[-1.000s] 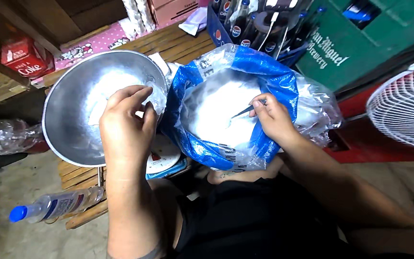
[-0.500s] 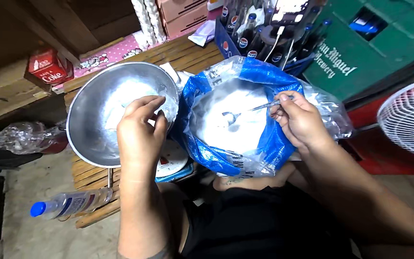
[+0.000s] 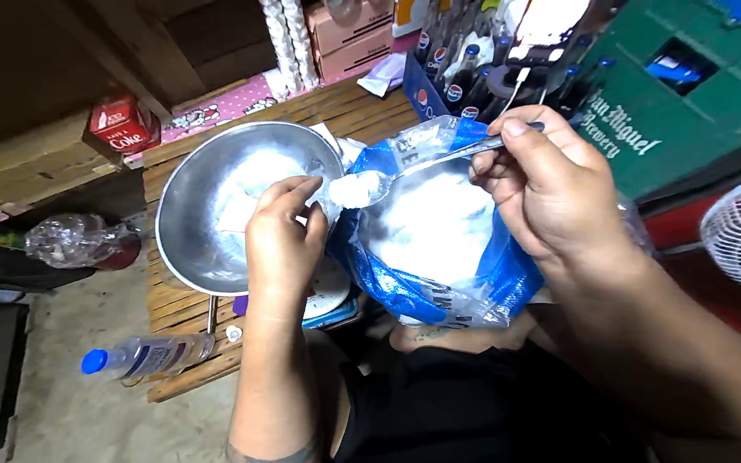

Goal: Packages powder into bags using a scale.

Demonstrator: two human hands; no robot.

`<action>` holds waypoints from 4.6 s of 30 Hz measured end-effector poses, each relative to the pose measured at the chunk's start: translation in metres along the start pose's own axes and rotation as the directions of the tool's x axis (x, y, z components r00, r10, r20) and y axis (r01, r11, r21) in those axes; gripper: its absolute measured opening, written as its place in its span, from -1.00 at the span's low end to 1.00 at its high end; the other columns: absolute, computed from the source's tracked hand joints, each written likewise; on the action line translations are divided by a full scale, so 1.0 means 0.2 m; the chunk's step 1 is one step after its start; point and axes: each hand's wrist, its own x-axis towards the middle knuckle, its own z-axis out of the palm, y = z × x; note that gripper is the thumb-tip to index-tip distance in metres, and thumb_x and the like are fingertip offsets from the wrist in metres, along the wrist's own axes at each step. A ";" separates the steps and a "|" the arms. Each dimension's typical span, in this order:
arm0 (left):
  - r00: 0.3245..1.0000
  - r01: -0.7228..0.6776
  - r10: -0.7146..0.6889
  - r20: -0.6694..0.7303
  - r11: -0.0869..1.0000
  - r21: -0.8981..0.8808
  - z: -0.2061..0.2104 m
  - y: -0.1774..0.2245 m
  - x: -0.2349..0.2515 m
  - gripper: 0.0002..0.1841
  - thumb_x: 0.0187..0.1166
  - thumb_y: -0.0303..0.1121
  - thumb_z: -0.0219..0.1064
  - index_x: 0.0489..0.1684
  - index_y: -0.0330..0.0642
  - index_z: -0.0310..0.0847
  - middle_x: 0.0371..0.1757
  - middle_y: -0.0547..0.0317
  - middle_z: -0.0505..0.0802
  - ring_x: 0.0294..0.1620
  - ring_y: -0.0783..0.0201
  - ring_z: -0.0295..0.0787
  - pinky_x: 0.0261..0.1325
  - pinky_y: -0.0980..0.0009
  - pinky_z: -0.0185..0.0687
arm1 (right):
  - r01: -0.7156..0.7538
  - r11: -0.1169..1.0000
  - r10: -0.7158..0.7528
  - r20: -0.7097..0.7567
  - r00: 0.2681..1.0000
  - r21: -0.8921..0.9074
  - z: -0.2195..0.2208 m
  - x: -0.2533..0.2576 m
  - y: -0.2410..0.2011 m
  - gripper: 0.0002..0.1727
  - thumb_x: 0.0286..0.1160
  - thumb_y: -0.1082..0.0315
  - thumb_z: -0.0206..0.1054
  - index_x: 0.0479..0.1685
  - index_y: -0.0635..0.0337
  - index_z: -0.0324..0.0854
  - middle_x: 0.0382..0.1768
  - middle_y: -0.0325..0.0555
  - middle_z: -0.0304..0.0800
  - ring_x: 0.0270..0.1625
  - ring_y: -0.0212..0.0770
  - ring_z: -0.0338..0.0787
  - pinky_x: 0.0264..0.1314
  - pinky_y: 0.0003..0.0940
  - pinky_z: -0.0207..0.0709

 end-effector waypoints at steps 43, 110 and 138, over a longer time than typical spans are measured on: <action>0.995 0.081 -0.082 0.051 0.996 0.023 0.00 0.02 0.01 -0.61 0.63 -0.47 0.22 0.41 -0.20 0.70 0.39 -0.14 0.73 -0.10 0.27 0.83 -0.12 0.44 0.72 | 0.391 0.260 -0.260 0.326 0.909 -0.883 -0.42 -0.04 0.24 -0.63 0.86 0.24 -0.01 0.11 0.37 0.60 -0.23 0.16 0.76 -0.11 0.08 0.79 0.17 0.03 0.61; 0.998 0.065 -0.064 0.015 0.997 -0.051 -0.01 0.01 0.02 -0.61 0.57 -0.52 0.25 0.34 -0.21 0.75 0.32 -0.08 0.78 -0.15 0.34 0.81 -0.13 0.51 0.71 | 0.443 0.768 -0.205 0.478 0.854 -0.462 0.39 0.18 -0.08 -0.81 0.75 0.34 0.18 0.11 0.27 0.53 -0.22 -0.24 0.74 -0.22 -0.54 0.75 -0.08 -0.57 0.68; 0.996 0.065 -0.065 0.054 0.998 0.009 -0.01 0.01 0.02 -0.61 0.61 -0.50 0.23 0.38 -0.20 0.72 0.36 -0.14 0.74 -0.10 0.28 0.82 -0.10 0.46 0.71 | 0.131 0.603 -0.099 0.089 0.991 -0.787 -0.43 -0.04 0.21 -0.63 0.87 0.21 -0.06 0.22 0.34 0.48 -0.30 -0.19 0.68 -0.28 -0.47 0.66 -0.08 -0.43 0.60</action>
